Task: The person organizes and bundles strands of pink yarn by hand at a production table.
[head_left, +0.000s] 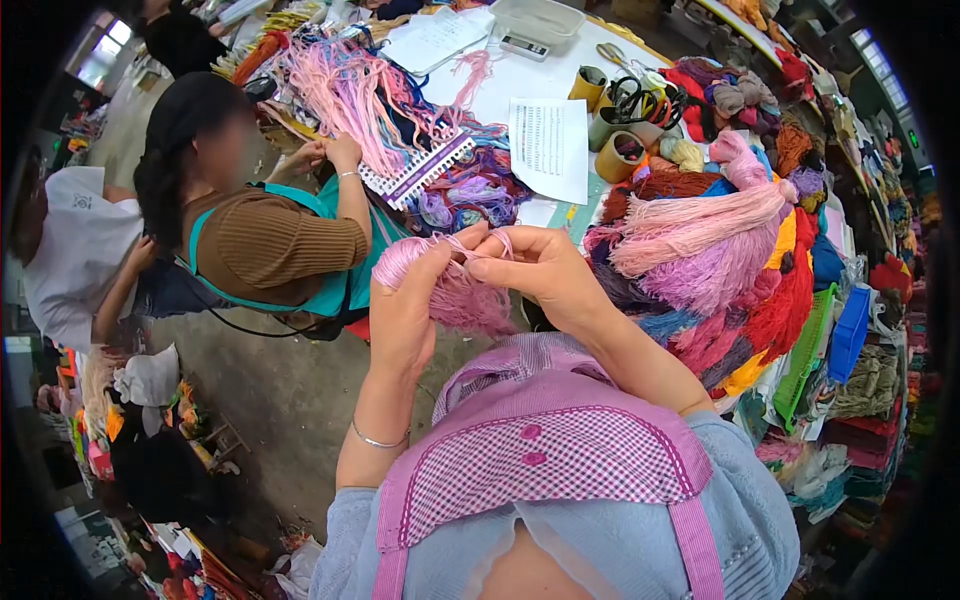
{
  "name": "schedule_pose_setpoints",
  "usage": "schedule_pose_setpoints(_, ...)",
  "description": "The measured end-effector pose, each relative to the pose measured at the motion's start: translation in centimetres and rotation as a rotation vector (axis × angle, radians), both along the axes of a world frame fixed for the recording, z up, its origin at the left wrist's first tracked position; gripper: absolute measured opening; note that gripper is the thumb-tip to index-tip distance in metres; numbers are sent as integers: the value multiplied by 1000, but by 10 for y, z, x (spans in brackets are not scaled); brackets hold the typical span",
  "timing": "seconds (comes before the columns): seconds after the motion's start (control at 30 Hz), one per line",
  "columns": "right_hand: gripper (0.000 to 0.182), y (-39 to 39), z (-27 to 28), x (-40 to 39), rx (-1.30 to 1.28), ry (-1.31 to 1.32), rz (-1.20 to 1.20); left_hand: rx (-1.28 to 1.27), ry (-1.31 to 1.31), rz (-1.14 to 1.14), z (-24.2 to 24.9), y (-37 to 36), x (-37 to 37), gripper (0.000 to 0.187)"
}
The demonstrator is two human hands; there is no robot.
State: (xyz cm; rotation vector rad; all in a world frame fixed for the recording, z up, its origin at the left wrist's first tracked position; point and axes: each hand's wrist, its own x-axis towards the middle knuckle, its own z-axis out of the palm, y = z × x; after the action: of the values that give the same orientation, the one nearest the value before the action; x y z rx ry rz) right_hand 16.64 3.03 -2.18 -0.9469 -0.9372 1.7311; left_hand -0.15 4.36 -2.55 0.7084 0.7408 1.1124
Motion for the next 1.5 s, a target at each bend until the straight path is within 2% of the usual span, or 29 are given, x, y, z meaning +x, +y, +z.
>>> schedule_pose_setpoints(0.07,13,0,-2,0,11,4,-10,-34,-33,3,-1,0,-2,25)
schedule_pose_setpoints(0.23,11,2,-12,1,54,-39,-33,40,119,-20,2,0,-4,21)
schedule_pose_setpoints(0.3,13,3,-14,2,255,-306,-63,65,104,-31,-1,2,-7,21)
schedule_pose_setpoints(0.6,13,2,-9,-7,87,-53,-77,-39,-17,6,-1,3,-9,23)
schedule_pose_setpoints(0.77,8,3,-12,-3,178,-136,-91,-60,-27,23,-1,2,-8,21)
schedule_pose_setpoints(0.83,5,3,-11,-1,194,-199,-66,69,77,15,0,1,-6,17)
schedule_pose_setpoints(0.93,6,2,-9,-1,197,-220,-75,2,52,29,4,0,-4,14)
schedule_pose_setpoints(1.0,8,0,-10,-4,122,-51,-128,17,42,14,2,0,-4,15)
schedule_pose_setpoints(1.03,8,0,-10,-4,123,-50,-129,31,32,-2,0,1,-4,15)
schedule_pose_setpoints(1.1,7,1,-7,-4,46,174,-147,62,47,-14,-5,1,-6,16)
schedule_pose_setpoints(1.13,7,3,-10,-2,50,176,-150,91,62,-27,-6,1,-6,16)
schedule_pose_setpoints(1.2,11,8,-18,3,-145,393,-106,22,49,14,3,-1,-1,21)
schedule_pose_setpoints(1.23,16,8,-18,2,-103,388,-87,-50,35,58,7,-1,2,26)
schedule_pose_setpoints(1.27,16,10,-17,1,-101,389,-91,21,-56,46,3,-1,3,28)
schedule_pose_setpoints(1.33,19,13,-14,-2,-91,111,9,13,-78,46,8,-2,6,29)
schedule_pose_setpoints(1.4,20,11,-12,-3,-88,73,28,3,-100,51,8,-1,8,30)
schedule_pose_setpoints(1.47,19,12,-13,-3,-13,-19,8,109,66,56,-1,0,7,30)
schedule_pose_setpoints(1.5,19,12,-13,-2,-13,-18,13,108,68,61,-1,0,6,30)
